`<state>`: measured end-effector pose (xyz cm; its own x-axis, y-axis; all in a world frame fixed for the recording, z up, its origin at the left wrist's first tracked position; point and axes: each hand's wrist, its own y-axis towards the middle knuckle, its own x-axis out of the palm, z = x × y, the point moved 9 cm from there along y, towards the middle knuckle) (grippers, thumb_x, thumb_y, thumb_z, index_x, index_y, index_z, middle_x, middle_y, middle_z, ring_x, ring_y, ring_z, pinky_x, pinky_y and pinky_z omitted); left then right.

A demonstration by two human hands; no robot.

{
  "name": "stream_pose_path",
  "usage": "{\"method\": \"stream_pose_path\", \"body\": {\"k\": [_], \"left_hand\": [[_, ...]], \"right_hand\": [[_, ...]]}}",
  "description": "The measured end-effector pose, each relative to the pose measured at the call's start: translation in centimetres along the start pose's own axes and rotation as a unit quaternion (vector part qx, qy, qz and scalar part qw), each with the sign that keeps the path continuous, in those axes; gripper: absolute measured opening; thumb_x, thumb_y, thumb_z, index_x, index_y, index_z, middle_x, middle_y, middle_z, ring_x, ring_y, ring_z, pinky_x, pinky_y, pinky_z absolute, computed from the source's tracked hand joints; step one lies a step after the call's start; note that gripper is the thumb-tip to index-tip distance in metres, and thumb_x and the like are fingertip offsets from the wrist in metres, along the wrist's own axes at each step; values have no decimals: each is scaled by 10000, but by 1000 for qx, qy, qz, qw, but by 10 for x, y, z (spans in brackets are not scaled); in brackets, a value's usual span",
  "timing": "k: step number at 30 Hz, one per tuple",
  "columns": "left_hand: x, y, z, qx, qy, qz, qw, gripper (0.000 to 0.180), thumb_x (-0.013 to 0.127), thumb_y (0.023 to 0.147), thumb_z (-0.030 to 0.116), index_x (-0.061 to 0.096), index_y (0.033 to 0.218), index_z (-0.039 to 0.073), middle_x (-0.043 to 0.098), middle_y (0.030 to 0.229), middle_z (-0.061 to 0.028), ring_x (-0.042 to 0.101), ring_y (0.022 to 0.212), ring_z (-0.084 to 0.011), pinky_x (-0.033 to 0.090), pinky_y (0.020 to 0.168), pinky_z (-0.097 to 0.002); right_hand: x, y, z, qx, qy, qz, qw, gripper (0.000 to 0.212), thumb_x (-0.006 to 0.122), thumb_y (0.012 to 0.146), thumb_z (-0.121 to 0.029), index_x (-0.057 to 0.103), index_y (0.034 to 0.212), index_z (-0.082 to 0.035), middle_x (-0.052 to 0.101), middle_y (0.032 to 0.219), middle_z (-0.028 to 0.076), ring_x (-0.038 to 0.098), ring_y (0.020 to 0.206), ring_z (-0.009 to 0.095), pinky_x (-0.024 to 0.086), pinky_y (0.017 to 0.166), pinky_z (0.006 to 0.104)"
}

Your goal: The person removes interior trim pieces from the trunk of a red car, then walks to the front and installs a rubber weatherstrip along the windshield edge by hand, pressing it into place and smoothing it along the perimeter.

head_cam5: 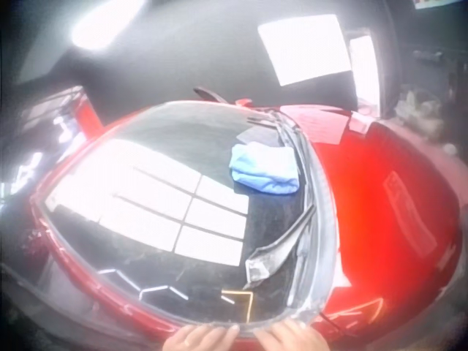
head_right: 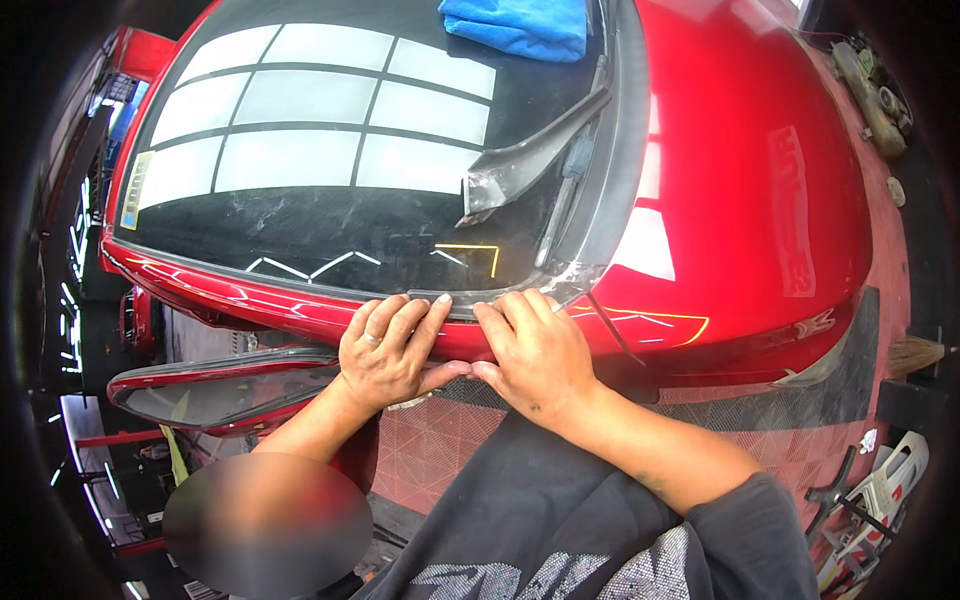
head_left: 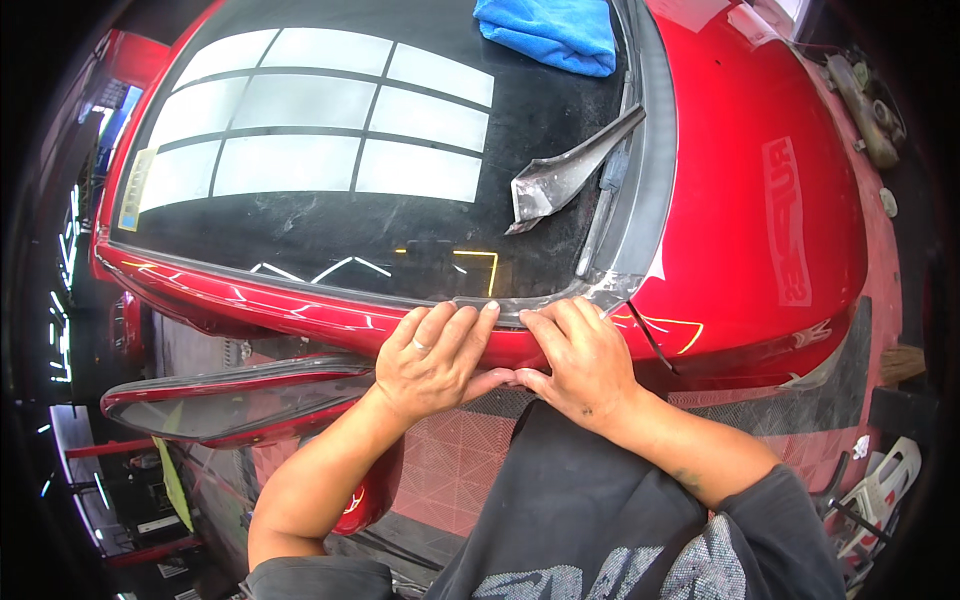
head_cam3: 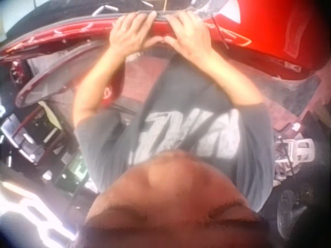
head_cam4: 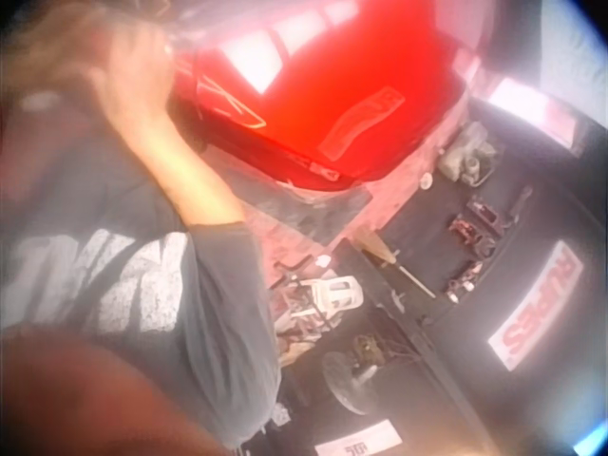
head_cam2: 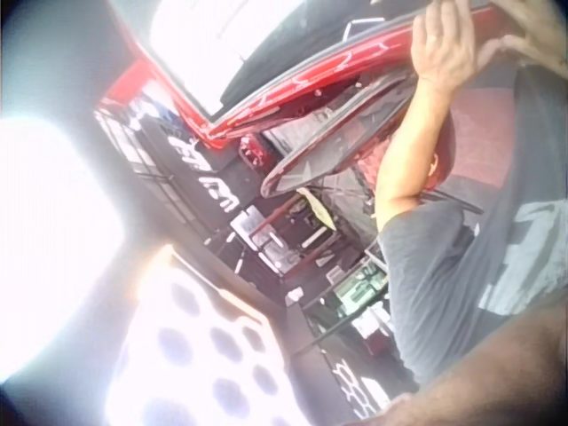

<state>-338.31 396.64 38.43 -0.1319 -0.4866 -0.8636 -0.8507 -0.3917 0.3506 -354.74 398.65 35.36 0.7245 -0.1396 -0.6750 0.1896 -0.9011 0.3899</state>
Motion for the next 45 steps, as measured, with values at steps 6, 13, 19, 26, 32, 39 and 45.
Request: {"method": "stream_pose_path", "body": {"k": [6, 13, 19, 26, 32, 39, 45], "left_hand": [[-1, 10, 0, -3, -53, 3, 999, 607, 761, 1043, 669, 851, 1308, 130, 740, 1235, -25, 675, 1142, -243, 541, 980, -421], [-3, 10, -6, -2, -59, 8, 998, 586, 783, 1027, 682, 866, 1289, 164, 729, 1191, 1, 668, 1100, -220, 524, 939, -417], [-2, 10, -16, -70, -59, 5, 996, 620, 821, 984, 746, 837, 1286, 204, 707, 1210, -7, 654, 1141, -246, 485, 1005, -438], [2, -9, -11, -71, -85, 47, 993, 562, 870, 970, 751, 790, 1259, 276, 722, 1251, 39, 669, 1300, -250, 463, 1145, -466], [6, -7, -8, -49, -55, 7, 997, 569, 828, 971, 792, 899, 1278, 318, 685, 1235, 72, 613, 1248, -206, 441, 1169, -443], [6, 2, -11, -37, -84, -34, 995, 586, 881, 941, 754, 910, 1261, 264, 646, 1178, 75, 568, 1138, -173, 446, 1077, -393], [5, 2, -6, -37, -94, -46, 994, 575, 898, 933, 708, 890, 1243, 224, 660, 1159, 55, 590, 1129, -190, 455, 1057, -421]], "right_hand": [[1, 8, 3, 48, 18, -14, 999, 671, 1053, 670, -229, 793, 1264, -59, 696, 1157, 107, 695, 1098, 358, 580, 947, 504], [7, 8, -4, 11, 0, -29, 1000, 687, 1001, 757, -265, 753, 1347, -16, 698, 1175, 114, 701, 1102, 344, 565, 967, 497], [-21, 3, 19, 25, -37, -97, 994, 729, 979, 828, -323, 755, 1460, -39, 774, 1354, 123, 718, 1281, 354, 512, 1181, 573], [-20, -12, 22, -20, -101, -86, 991, 474, 855, 947, -356, 844, 1335, -83, 820, 1334, 130, 768, 1251, 320, 511, 1146, 557], [-16, 2, 31, 17, -55, -133, 990, 498, 800, 955, -297, 828, 1359, -6, 824, 1320, 162, 785, 1239, 339, 558, 1132, 545], [-9, 15, 28, -22, 21, -113, 993, 480, 752, 899, -197, 812, 1295, 66, 828, 1238, 228, 823, 1141, 375, 665, 1042, 494], [-9, 9, 21, -43, 26, -105, 993, 506, 721, 892, -193, 790, 1303, 93, 811, 1252, 233, 805, 1161, 377, 661, 1041, 492]]}}
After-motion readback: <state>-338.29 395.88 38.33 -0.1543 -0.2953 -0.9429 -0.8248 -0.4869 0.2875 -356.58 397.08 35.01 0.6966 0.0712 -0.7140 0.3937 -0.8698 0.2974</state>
